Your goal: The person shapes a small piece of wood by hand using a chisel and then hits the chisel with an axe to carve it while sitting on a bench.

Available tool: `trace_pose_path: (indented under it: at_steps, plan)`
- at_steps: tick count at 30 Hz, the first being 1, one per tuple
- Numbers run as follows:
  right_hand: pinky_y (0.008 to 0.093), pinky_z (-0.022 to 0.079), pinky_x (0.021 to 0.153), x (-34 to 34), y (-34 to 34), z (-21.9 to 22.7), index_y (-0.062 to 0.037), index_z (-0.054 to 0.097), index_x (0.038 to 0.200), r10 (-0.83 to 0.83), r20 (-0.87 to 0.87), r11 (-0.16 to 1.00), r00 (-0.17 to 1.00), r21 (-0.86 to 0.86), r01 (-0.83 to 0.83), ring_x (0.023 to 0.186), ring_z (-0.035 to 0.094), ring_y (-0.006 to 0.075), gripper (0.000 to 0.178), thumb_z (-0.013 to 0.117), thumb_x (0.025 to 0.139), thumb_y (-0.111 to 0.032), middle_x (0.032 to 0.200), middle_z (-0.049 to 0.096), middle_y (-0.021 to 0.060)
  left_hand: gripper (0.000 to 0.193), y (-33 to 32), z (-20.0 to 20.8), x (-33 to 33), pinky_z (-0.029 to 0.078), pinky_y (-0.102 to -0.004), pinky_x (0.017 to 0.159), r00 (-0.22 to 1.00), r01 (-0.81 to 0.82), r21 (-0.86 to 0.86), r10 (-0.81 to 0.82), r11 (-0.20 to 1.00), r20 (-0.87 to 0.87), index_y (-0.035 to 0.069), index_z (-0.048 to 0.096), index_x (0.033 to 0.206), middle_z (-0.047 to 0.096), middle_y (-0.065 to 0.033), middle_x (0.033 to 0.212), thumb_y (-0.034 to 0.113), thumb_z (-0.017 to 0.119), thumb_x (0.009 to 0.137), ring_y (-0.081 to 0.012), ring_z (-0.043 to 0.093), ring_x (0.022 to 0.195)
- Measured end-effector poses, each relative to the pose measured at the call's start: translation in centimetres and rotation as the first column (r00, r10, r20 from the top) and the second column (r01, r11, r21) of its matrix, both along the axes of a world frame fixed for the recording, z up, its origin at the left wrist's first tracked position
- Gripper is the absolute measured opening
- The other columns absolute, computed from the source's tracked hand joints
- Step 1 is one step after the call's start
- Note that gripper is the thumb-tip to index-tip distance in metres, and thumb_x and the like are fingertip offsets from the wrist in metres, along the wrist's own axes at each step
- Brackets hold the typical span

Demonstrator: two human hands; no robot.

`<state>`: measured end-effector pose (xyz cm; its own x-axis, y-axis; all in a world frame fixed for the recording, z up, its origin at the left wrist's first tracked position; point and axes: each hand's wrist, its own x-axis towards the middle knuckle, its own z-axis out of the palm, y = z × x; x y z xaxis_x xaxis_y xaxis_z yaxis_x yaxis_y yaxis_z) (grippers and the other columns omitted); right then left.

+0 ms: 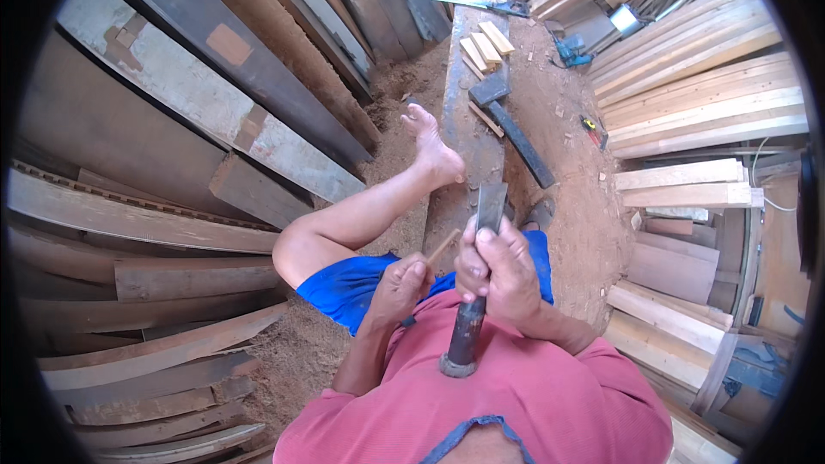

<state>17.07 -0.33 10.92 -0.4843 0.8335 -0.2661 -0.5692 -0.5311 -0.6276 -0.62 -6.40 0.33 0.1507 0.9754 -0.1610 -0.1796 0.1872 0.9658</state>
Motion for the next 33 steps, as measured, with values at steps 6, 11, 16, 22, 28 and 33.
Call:
trace_pose_path:
  at_steps: [6,11,16,22,28,33]
  plan:
    - [0.0252,0.042,0.048,-1.5,1.6,-3.1,-0.009,0.046,0.106,0.02,-0.078,0.98,0.997,-0.194,-0.035,0.051,0.039,0.0055,0.013,0.04,0.103,-0.02,0.07,0.043,-0.0021,0.04,3.1,1.3,0.1,0.025,-0.0211,0.044,0.93,-0.082,-0.227,0.156,0.971,0.332,0.006,0.056,0.094,0.042,0.0032,0.054,0.041,0.039,0.104,-0.0056,0.034,0.046]
    - [0.0257,0.042,0.048,-3.6,0.1,-2.8,-0.0104,0.048,0.104,0.193,-0.078,0.961,0.978,-0.186,-0.204,0.049,0.037,0.0058,0.014,0.043,0.102,-0.023,0.069,0.041,-0.0027,0.041,4.8,-0.8,-1.0,0.049,-0.023,0.058,0.948,-0.052,-0.13,0.09,0.99,0.306,0.006,0.055,0.096,0.058,-0.0021,0.08,0.043,0.04,0.103,-0.0083,0.057,0.066]
    - [0.0247,0.042,0.047,-2.6,-0.4,-2.6,-0.0098,0.047,0.104,0.149,-0.04,0.973,0.988,-0.171,-0.153,0.049,0.038,0.0056,0.015,0.042,0.102,-0.023,0.068,0.041,-0.0026,0.035,3.3,0.6,0.8,0.024,-0.0212,0.046,0.93,-0.022,-0.165,0.081,0.986,0.358,0.011,0.051,0.089,0.038,0.007,0.062,0.039,0.038,0.104,-0.0032,0.03,0.052]
    - [0.0241,0.041,0.047,-2.2,-0.4,-2.6,-0.0086,0.047,0.104,0.11,-0.032,0.982,0.993,-0.151,-0.113,0.049,0.038,0.0054,0.016,0.042,0.103,-0.024,0.068,0.041,-0.0024,0.037,2.6,0.4,0.6,0.026,-0.0228,0.046,0.926,0.0,-0.183,0.069,0.983,0.371,0.01,0.049,0.086,0.038,0.0055,0.061,0.041,0.039,0.104,-0.0044,0.031,0.051]
    - [0.0246,0.04,0.045,-0.3,-0.8,-2.1,-0.009,0.047,0.102,0.01,0.005,0.996,1.0,-0.084,-0.01,0.048,0.037,0.0056,0.016,0.043,0.102,-0.025,0.065,0.041,-0.0024,0.046,1.2,0.7,-0.9,0.031,-0.0259,0.047,0.994,0.103,0.041,-0.104,0.994,0.034,0.009,0.053,0.075,0.043,0.0023,0.058,0.043,0.039,0.103,-0.0077,0.038,0.05]
    - [0.024,0.039,0.042,4.5,2.0,-0.7,-0.0088,0.048,0.102,-0.242,0.118,0.955,0.963,0.203,0.215,0.045,0.037,0.005,0.017,0.048,0.1,-0.026,0.063,0.042,-0.0023,0.044,-2.5,-0.6,-2.2,0.035,-0.0257,0.049,0.994,0.089,-0.296,-0.065,0.951,0.091,0.006,0.056,0.079,0.049,-0.0005,0.059,0.046,0.051,0.097,-0.0074,0.041,0.051]
